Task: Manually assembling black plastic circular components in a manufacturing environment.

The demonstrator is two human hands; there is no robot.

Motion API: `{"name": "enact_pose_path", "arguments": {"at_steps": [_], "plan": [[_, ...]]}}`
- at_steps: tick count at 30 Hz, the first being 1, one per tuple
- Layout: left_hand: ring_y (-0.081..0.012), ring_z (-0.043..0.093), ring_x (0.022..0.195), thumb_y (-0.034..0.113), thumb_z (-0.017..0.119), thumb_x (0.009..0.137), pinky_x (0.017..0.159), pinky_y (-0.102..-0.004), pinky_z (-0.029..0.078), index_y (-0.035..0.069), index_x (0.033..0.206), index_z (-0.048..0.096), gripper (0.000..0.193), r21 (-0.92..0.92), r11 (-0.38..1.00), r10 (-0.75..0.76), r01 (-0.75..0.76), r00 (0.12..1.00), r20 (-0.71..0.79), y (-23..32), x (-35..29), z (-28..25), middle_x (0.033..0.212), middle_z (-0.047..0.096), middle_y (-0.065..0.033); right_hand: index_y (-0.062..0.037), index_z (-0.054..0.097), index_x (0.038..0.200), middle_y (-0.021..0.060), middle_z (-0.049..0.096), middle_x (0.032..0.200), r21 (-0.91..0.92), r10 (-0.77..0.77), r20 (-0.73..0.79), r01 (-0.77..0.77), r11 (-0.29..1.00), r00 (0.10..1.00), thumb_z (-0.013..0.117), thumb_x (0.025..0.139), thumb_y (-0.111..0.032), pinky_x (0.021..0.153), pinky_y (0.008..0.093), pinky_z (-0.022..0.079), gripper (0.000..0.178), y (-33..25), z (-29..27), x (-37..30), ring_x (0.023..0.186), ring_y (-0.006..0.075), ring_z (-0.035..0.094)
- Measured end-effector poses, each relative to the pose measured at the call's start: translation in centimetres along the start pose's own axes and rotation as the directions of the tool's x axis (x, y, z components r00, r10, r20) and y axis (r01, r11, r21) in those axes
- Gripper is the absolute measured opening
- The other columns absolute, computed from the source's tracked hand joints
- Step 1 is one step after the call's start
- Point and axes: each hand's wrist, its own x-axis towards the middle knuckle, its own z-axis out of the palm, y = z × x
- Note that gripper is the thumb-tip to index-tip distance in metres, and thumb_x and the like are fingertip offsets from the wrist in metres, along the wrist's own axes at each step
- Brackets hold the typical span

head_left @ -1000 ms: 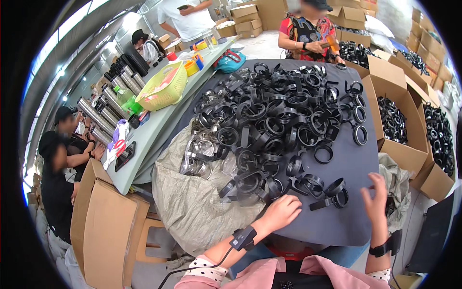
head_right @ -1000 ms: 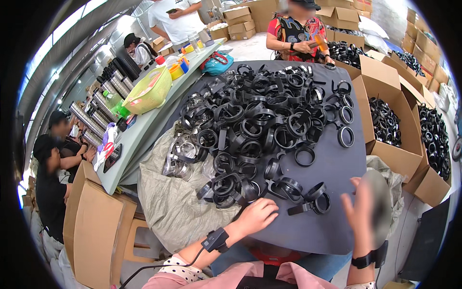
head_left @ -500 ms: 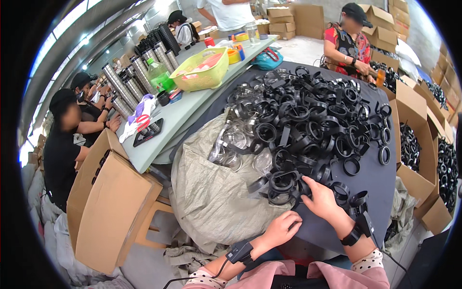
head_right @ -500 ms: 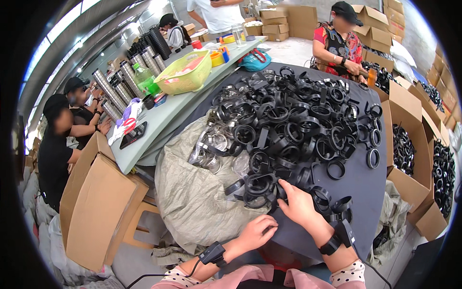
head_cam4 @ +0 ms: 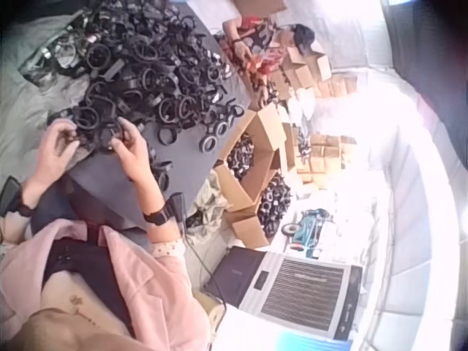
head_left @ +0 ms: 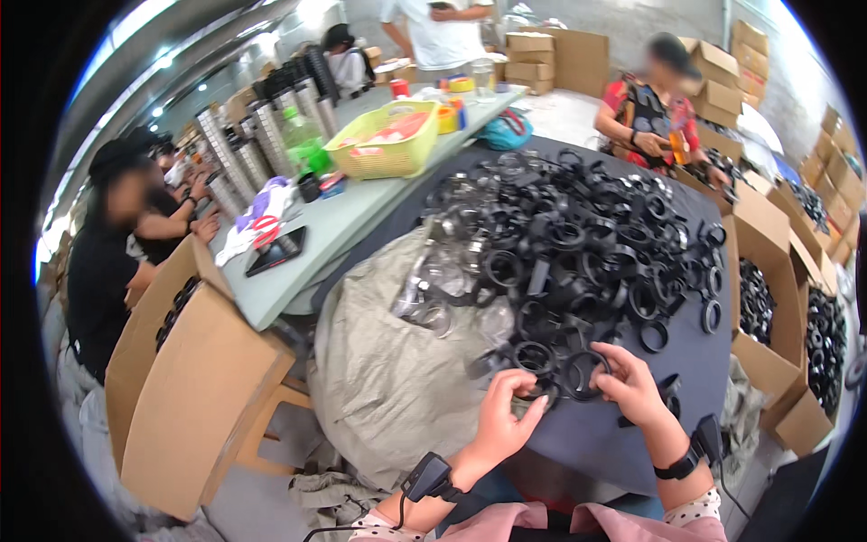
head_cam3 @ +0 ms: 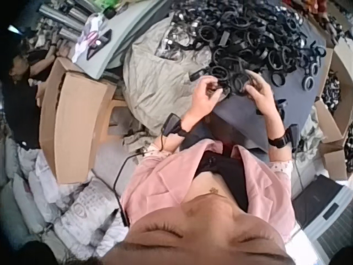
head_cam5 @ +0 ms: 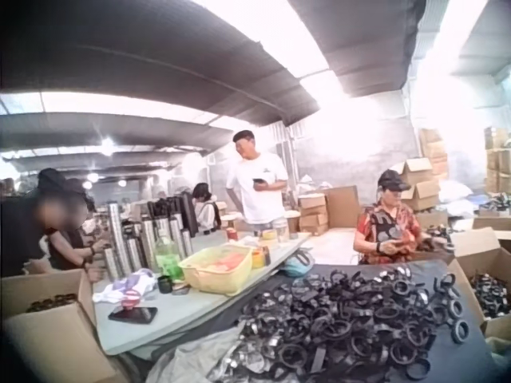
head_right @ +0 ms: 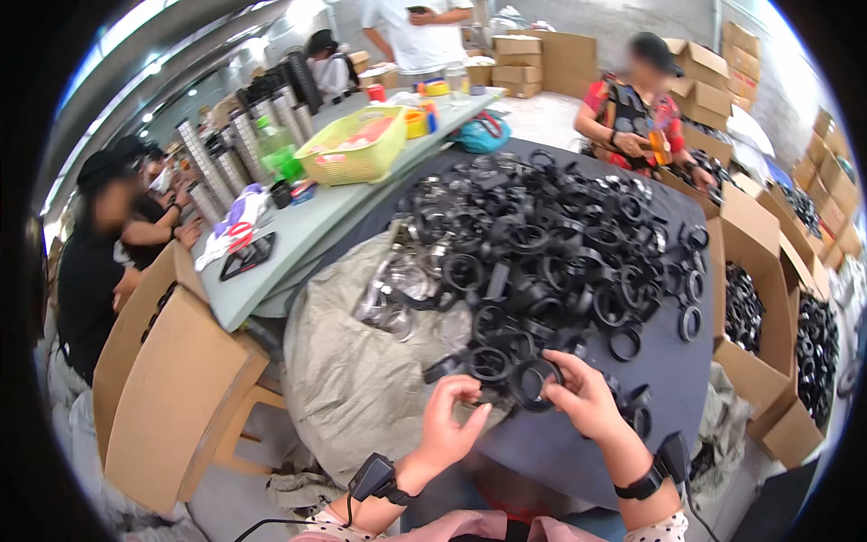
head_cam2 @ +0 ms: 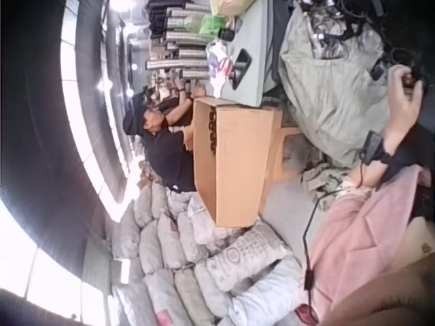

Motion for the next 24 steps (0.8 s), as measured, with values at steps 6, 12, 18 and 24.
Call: {"name": "enact_pose_path", "arguments": {"at_steps": [6, 12, 18, 24], "plan": [[-0.0196, 0.062, 0.104, 0.037, 0.054, 0.099, 0.089, -0.0324, 0.051, 0.001, 0.136, 0.044, 0.053, -0.610, 0.151, -0.380, 0.778, 0.615, 0.691, -4.3, 1.0, -4.7, 0.120, 0.062, -0.0133, -0.0059, 0.060, 0.124, 0.0060, 0.058, 0.070, -0.755, -0.498, 0.479, 0.629, 0.185, 0.723, 0.081, 0.067, -0.014, 0.054, 0.0338, 0.046, 0.061, -1.6, 4.1, -0.4, 0.061, 0.0225, 0.055], [-0.0206, 0.062, 0.103, 0.021, 0.069, 0.087, 0.096, -0.0340, 0.048, -0.001, 0.137, 0.047, 0.059, -0.478, 0.348, -0.203, 0.806, 0.563, 0.801, -5.3, 1.7, -12.3, 0.116, 0.062, -0.0148, -0.0168, 0.064, 0.120, -0.0050, 0.050, 0.066, -0.572, -0.367, 0.797, 0.793, -0.208, 0.479, 0.066, 0.069, -0.012, 0.053, 0.0273, 0.046, 0.051, -2.8, 7.2, 2.5, 0.061, 0.0141, 0.050], [-0.0095, 0.050, 0.069, 0.024, 0.075, 0.083, 0.061, -0.0300, 0.045, 0.001, 0.100, 0.062, 0.031, 0.080, 0.870, -0.446, 0.486, 0.710, 0.544, -4.0, 0.0, -11.9, 0.074, 0.059, -0.0038, -0.0159, 0.066, 0.116, 0.0013, 0.058, 0.078, -0.325, -0.190, 0.915, 0.929, 0.179, 0.356, 0.073, 0.070, -0.019, 0.062, 0.0334, 0.051, 0.046, -3.2, 12.0, 7.2, 0.071, 0.0234, 0.059], [-0.0258, 0.064, 0.085, 0.037, 0.072, 0.084, 0.080, -0.0357, 0.050, -0.001, 0.108, 0.064, 0.045, -0.075, 0.879, -0.400, 0.471, 0.815, 0.419, -4.6, -4.5, -8.6, 0.092, 0.068, -0.0161, -0.0047, 0.068, 0.104, 0.0143, 0.062, 0.101, -0.749, -0.331, 0.558, 0.633, 0.196, 0.762, 0.075, 0.074, -0.020, 0.078, 0.0421, 0.052, 0.034, -1.8, 13.3, 16.7, 0.093, 0.0341, 0.061]]}}
